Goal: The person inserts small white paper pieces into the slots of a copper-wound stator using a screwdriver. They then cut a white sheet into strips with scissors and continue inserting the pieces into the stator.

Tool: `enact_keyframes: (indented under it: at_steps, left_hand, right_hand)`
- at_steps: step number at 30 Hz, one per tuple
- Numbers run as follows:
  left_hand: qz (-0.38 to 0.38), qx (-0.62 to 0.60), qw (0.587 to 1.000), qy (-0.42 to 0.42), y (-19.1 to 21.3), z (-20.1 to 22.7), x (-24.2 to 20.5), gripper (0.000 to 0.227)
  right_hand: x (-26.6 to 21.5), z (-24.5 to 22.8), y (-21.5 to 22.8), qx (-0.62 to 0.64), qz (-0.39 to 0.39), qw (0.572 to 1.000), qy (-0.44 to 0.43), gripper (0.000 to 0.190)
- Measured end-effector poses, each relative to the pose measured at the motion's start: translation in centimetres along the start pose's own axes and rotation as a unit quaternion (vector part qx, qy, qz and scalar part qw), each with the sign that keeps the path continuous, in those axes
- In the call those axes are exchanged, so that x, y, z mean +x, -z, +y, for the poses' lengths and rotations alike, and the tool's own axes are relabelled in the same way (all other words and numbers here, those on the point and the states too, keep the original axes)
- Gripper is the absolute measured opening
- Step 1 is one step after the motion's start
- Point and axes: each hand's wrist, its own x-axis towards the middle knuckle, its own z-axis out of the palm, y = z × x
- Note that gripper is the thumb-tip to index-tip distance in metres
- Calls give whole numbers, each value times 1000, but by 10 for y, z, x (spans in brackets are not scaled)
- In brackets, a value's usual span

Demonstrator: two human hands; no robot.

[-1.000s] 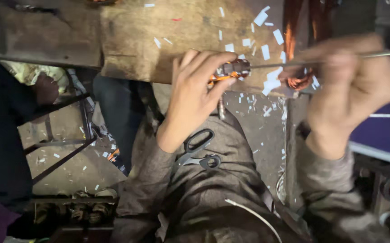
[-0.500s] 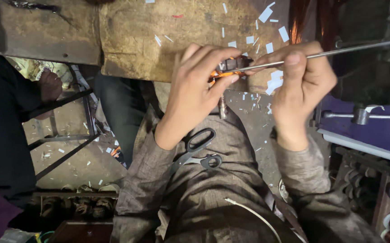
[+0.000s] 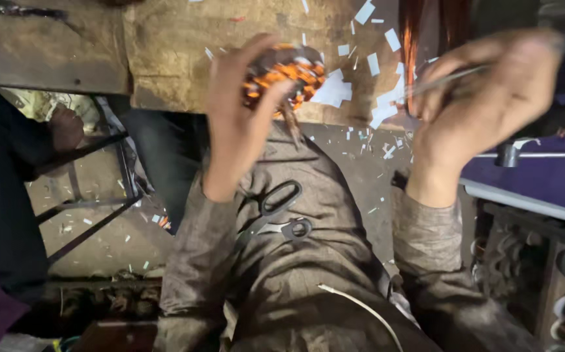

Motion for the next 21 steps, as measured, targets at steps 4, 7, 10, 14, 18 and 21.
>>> enact_keyframes:
  at_steps: [4,7,10,14,18,21]
  left_hand:
    - [74,55,994,-55,5,-33,31,37]
    - [88,43,995,-35,4,-54,36,35]
    - [81,52,995,-11,4,-61,36,33]
    - [78,57,995,-6,4,-60,34,34]
    - [93,57,994,-27,4,-63,34,39]
    - [139,-17,990,-14,1,-56,27,45]
  right_hand:
    - [-6,9,-1,-286,-169,937,-107,16]
    - [-19,19,-4,-396,-208,889,-100,24]
    - [-23,18,-7,-416,-207,885,-26,24]
    - [-39,4,-12,-411,-220,885,6,21]
    - [-70,3,-20,-399,-289,868,68,46]
    - [-81,16,-20,-359,-250,897,62,29]
